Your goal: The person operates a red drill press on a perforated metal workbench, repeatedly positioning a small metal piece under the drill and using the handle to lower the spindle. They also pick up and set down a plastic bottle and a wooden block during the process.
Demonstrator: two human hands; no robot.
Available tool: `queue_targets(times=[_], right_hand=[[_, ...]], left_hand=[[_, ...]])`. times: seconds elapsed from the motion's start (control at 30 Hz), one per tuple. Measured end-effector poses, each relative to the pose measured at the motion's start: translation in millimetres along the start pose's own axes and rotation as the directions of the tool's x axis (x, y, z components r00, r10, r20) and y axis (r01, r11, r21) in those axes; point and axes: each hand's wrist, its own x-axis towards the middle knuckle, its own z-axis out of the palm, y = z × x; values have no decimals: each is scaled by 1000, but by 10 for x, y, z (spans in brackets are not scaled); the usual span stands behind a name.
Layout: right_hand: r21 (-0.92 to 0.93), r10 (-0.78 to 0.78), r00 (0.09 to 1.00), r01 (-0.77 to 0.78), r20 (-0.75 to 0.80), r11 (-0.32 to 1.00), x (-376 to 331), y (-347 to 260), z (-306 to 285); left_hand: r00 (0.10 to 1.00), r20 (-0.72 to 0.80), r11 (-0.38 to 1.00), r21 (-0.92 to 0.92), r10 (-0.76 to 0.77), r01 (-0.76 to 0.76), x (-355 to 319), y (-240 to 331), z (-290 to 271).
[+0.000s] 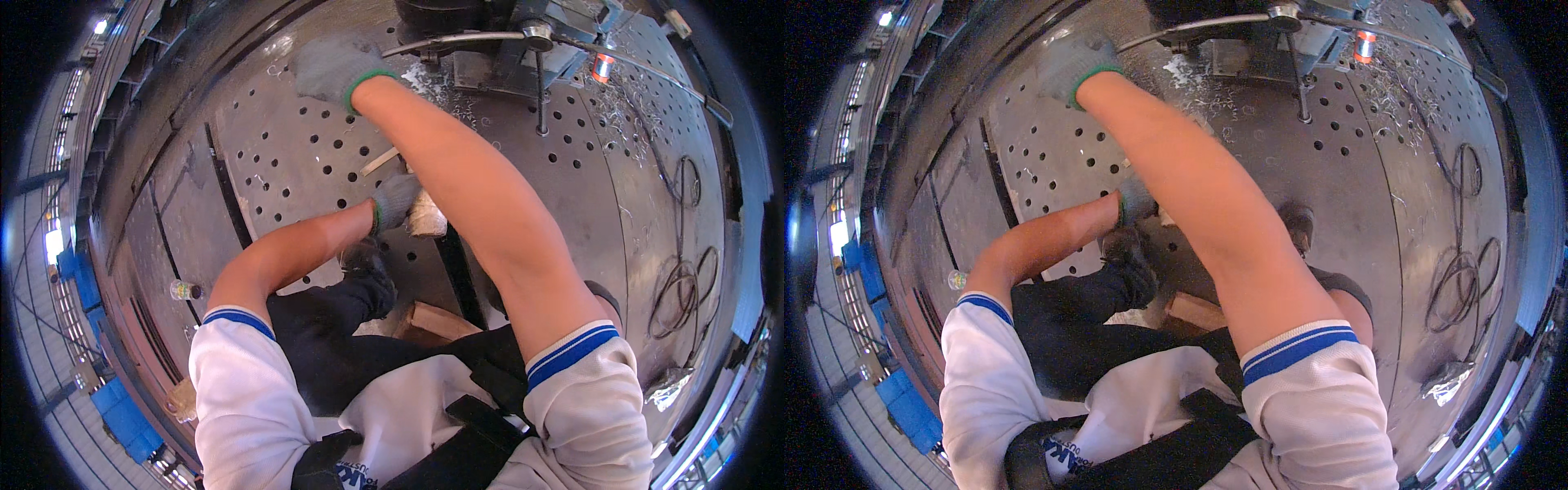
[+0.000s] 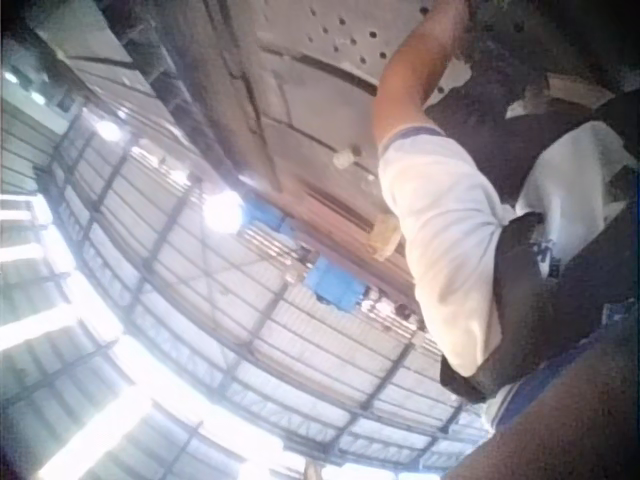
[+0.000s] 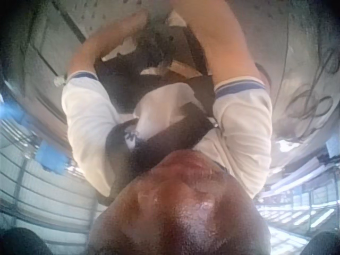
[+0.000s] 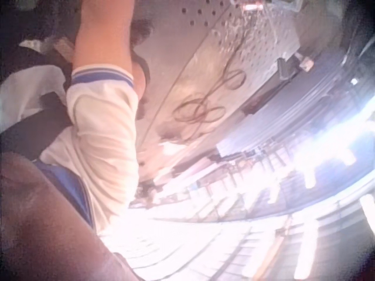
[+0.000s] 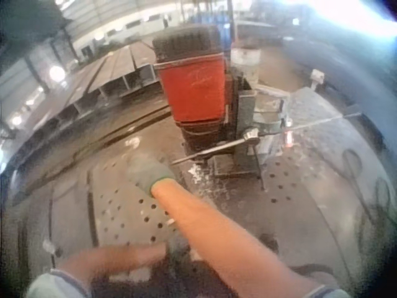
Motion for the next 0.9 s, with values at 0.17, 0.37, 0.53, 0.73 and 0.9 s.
queue_targets(times=[0.17, 0.37, 0.53, 0.73, 0.9], right_hand=[[-2, 82, 993, -82, 82, 997, -77, -95, -178], [9, 29, 1000, -29, 3, 1000, -119, -58, -179], [69, 74, 997, -73, -5, 995, -155, -86, -216], [41, 72, 997, -72, 6, 997, -101, -59, -116], [24, 70, 997, -70, 11, 997, -42, -34, -68]], left_hand=[[996, -62, 977, -207, -71, 57, -324, 537, 125], [993, 73, 939, -323, -97, 116, -274, 375, 62], [998, 63, 989, 146, -26, 16, -127, 4, -48], [968, 192, 860, -456, -158, 231, -71, -65, -95], [972, 169, 907, -362, -163, 214, -71, -56, -100]])
